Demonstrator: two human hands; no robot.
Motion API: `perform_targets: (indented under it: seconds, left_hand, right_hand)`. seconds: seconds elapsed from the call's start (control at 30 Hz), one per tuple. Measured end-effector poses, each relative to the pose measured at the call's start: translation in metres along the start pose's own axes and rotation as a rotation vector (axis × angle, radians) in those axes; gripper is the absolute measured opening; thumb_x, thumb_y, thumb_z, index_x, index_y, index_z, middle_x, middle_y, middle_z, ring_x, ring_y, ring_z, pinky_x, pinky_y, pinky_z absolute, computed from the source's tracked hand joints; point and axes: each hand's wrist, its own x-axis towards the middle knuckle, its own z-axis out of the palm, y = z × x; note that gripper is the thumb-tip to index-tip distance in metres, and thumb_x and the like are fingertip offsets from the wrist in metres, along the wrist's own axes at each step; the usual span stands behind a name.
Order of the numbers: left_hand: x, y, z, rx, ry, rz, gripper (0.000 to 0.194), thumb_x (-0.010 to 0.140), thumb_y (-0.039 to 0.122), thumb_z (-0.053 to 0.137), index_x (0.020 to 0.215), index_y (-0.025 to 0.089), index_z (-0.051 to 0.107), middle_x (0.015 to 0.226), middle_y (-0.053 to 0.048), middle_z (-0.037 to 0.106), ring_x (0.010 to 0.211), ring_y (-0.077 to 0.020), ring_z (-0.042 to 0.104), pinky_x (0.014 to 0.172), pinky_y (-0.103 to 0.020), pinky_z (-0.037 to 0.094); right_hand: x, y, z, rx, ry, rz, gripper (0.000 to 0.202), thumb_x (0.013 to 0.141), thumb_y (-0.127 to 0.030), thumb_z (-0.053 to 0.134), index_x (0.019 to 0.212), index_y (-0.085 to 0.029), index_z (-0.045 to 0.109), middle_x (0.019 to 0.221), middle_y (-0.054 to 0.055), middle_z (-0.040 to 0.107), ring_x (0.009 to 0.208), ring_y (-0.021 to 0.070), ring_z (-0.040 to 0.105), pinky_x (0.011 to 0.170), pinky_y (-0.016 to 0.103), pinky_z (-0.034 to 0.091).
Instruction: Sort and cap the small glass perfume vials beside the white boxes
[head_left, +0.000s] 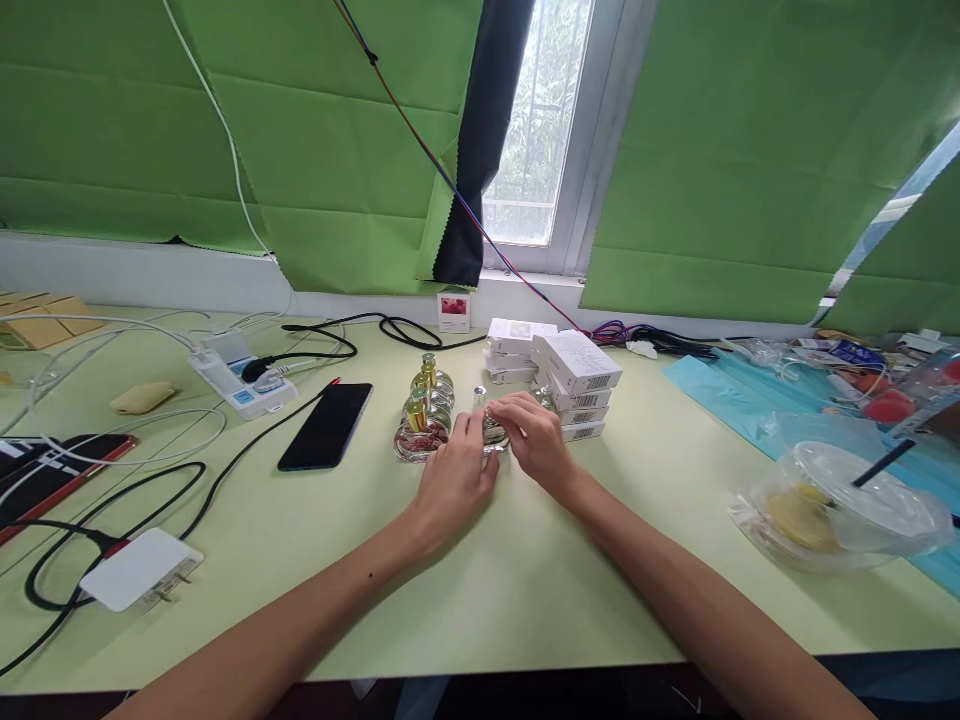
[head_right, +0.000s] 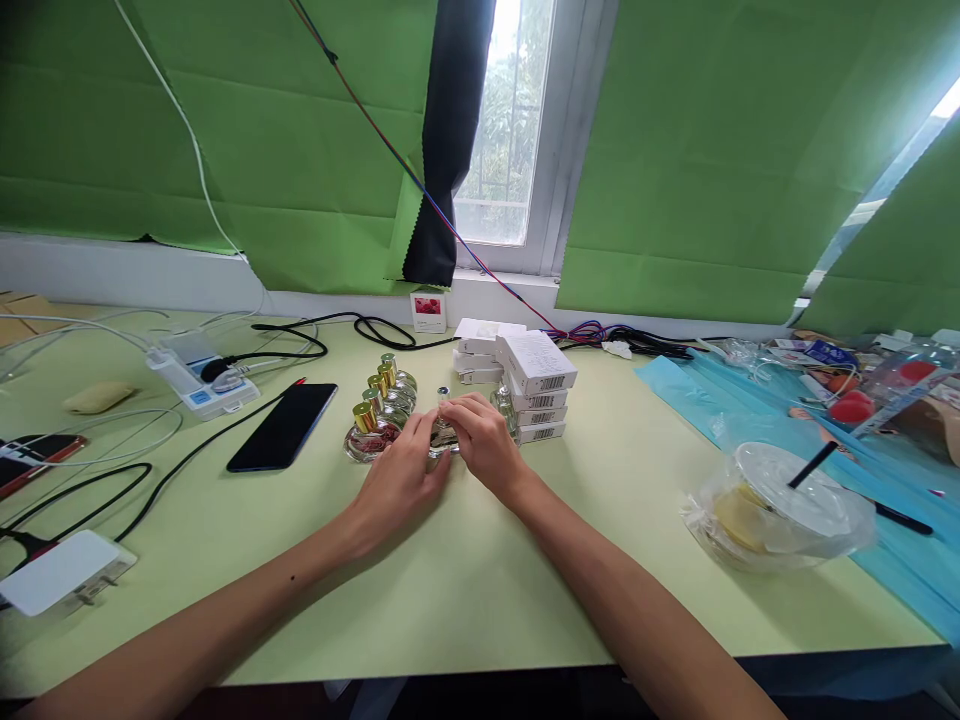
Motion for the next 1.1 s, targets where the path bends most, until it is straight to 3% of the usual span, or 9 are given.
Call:
perform_targets:
  seconds: [0.4,1.1]
  left_hand:
    - [0.0001,0.0018,-0.0012,0.005,-0.011,-0.005,0.048,0.096,0.024,0.046,0.143,0.017,0.039,0.130,-0.016,0.056,0.115,-0.0314,0.064,0.078,-0.036,0.053]
    - [0.0000,0.0015,-0.0020,-0.001,-0.016,-0.012,0.049,0.095,0.024,0.045,0.144,0.018,0.039,0.131,-0.015,0.056,0.113,-0.0308,0.065,0.075,-0.035,0.052]
  right_hand:
    - [0.0010,0.0022,-0.0032,-0.031,-0.024,-0.104,0.026,0.102,-0.013,0.045,0.108,-0.021,0.068,0.097,0.010,0.074,0.092,0.0211,0.064,0.081,0.037,0.057]
    - [-0.0037,-0.0014,0.0009,-0.047,0.007,-0.007,0.020,0.103,-0.018,0.047,0.109,-0.022,0.065,0.093,0.007,0.072,0.090,0.0197,0.063,0.080,0.034,0.055]
